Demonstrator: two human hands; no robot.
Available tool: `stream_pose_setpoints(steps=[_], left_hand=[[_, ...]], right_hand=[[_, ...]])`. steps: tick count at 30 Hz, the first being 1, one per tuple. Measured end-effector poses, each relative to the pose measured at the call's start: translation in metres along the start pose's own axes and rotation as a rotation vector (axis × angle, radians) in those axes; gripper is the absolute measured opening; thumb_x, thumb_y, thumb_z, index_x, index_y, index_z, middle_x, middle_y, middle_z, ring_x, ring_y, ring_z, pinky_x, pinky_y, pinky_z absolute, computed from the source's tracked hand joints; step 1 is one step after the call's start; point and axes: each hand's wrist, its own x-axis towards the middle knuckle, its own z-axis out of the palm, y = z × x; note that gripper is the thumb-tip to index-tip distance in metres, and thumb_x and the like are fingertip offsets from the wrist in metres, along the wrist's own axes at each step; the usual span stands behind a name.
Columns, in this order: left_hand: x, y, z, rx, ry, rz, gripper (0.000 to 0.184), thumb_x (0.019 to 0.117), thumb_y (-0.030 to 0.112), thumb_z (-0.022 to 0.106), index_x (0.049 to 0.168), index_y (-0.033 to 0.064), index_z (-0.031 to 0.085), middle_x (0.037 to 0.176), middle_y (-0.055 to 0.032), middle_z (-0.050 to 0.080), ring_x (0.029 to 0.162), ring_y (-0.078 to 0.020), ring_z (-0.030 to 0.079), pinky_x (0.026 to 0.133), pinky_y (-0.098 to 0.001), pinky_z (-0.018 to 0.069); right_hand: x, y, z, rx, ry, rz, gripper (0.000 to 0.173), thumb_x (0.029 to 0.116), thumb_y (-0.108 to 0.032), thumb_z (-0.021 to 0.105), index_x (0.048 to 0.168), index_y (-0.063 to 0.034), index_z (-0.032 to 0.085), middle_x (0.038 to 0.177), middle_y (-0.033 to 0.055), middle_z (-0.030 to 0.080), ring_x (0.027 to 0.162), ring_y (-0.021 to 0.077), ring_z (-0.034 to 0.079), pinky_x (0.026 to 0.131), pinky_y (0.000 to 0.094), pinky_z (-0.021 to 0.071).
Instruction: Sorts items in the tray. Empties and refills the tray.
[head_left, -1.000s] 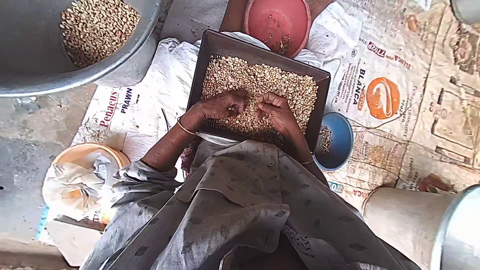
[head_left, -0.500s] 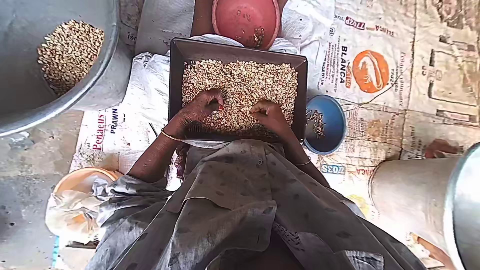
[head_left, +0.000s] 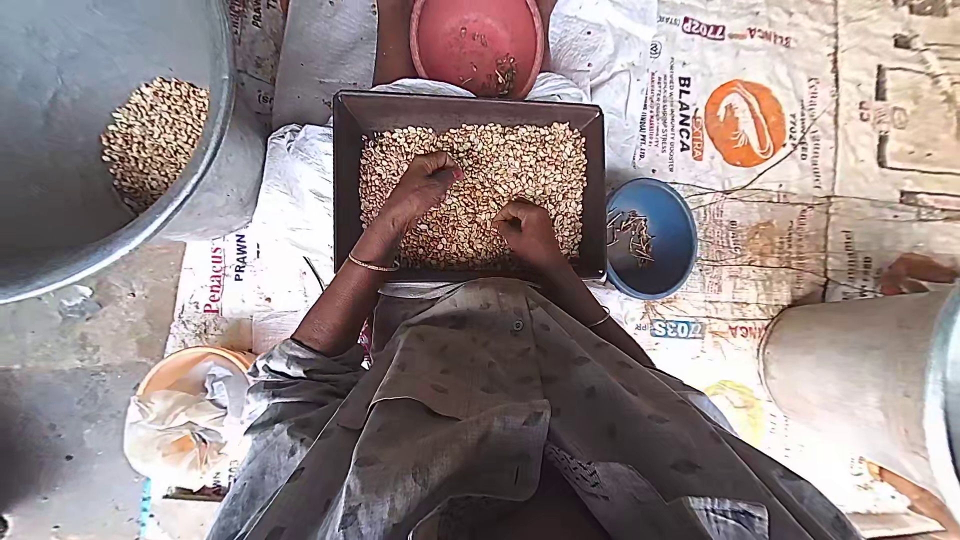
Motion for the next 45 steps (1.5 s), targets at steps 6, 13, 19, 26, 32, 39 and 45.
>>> stream_pose_setpoints(steps=[6, 13, 19, 26, 32, 39, 45], left_hand=[[0.015, -0.021, 0.026, 0.416, -0.104, 0.183, 0.019, 0.0976, 0.007, 0.062, 0.112, -0.005, 0.063, 0.089, -0.0181, 0.064, 0.079, -0.0292, 0.062, 0.078, -0.0493, 0.0523], [0.012, -0.025, 0.023, 0.408, -0.007, 0.182, 0.016, 0.0996, 0.004, 0.056, 0.111, -0.0055, 0.062, 0.083, -0.016, 0.062, 0.072, -0.0251, 0.059, 0.072, -0.0434, 0.0505], [0.015, -0.035, 0.021, 0.288, 0.034, 0.293, 0.015, 0.0962, 0.005, 0.059, 0.107, -0.0041, 0.066, 0.074, -0.008, 0.056, 0.063, -0.0141, 0.048, 0.063, -0.0324, 0.044], [0.02, -0.036, 0.036, 0.527, -0.044, 0.369, 0.024, 0.0965, 0.009, 0.064, 0.115, -0.0059, 0.065, 0.086, -0.0207, 0.066, 0.076, -0.0358, 0.064, 0.078, -0.0545, 0.053], [0.016, -0.032, 0.038, 0.614, -0.067, 0.407, 0.026, 0.0973, 0.009, 0.063, 0.116, -0.008, 0.064, 0.099, -0.0254, 0.068, 0.086, -0.0416, 0.068, 0.083, -0.0587, 0.0541], [0.017, -0.033, 0.038, 0.623, -0.024, 0.389, 0.022, 0.0996, 0.01, 0.06, 0.112, -0.0079, 0.065, 0.104, -0.0249, 0.069, 0.091, -0.0407, 0.07, 0.088, -0.0563, 0.0546], [0.017, -0.034, 0.04, 0.629, 0.002, 0.429, 0.021, 0.1012, 0.006, 0.054, 0.105, -0.0096, 0.066, 0.109, -0.0273, 0.069, 0.098, -0.0432, 0.07, 0.091, -0.0576, 0.0543]], right_hand=[[0.003, 0.016, -0.039, 0.961, 0.001, 0.197, 0.018, 0.1002, -0.002, 0.047, 0.096, -0.0054, 0.065, 0.093, 0.0059, 0.075, 0.074, 0.0149, 0.072, 0.069, 0.0312, 0.0621], [0.001, 0.009, -0.023, 0.061, -0.118, 0.032, 0.02, 0.095, -0.005, 0.064, 0.113, 0.0014, 0.069, 0.095, 0.0126, 0.069, 0.075, 0.0171, 0.064, 0.07, 0.0348, 0.0546], [0.0, 0.012, -0.004, -0.19, -0.002, -0.147, 0.014, 0.0929, -0.002, 0.064, 0.101, 0.0035, 0.075, 0.101, 0.0213, 0.073, 0.096, 0.0355, 0.071, 0.09, 0.05, 0.0563], [0.003, 0.011, -0.018, 0.407, 0.042, 0.104, 0.004, 0.0944, -0.002, 0.067, 0.097, 0.0003, 0.07, 0.082, 0.0038, 0.069, 0.064, 0.007, 0.062, 0.061, 0.0231, 0.0545], [0.035, 0.002, -0.04, 0.815, -0.008, 0.186, 0.013, 0.1005, -0.002, 0.045, 0.106, -0.0053, 0.056, 0.097, 0.0043, 0.069, 0.076, 0.011, 0.068, 0.068, 0.0273, 0.059], [0.059, -0.015, -0.001, -0.284, -0.025, 0.142, 0.024, 0.0993, -0.021, 0.064, 0.108, -0.0001, 0.071, 0.097, 0.0185, 0.073, 0.095, 0.036, 0.071, 0.086, 0.0577, 0.0535], [0.058, 0.0, -0.007, 0.028, 0.021, 0.176, 0.018, 0.0996, -0.016, 0.065, 0.103, 0.0007, 0.072, 0.09, 0.0117, 0.071, 0.08, 0.0187, 0.065, 0.078, 0.0401, 0.0533]])
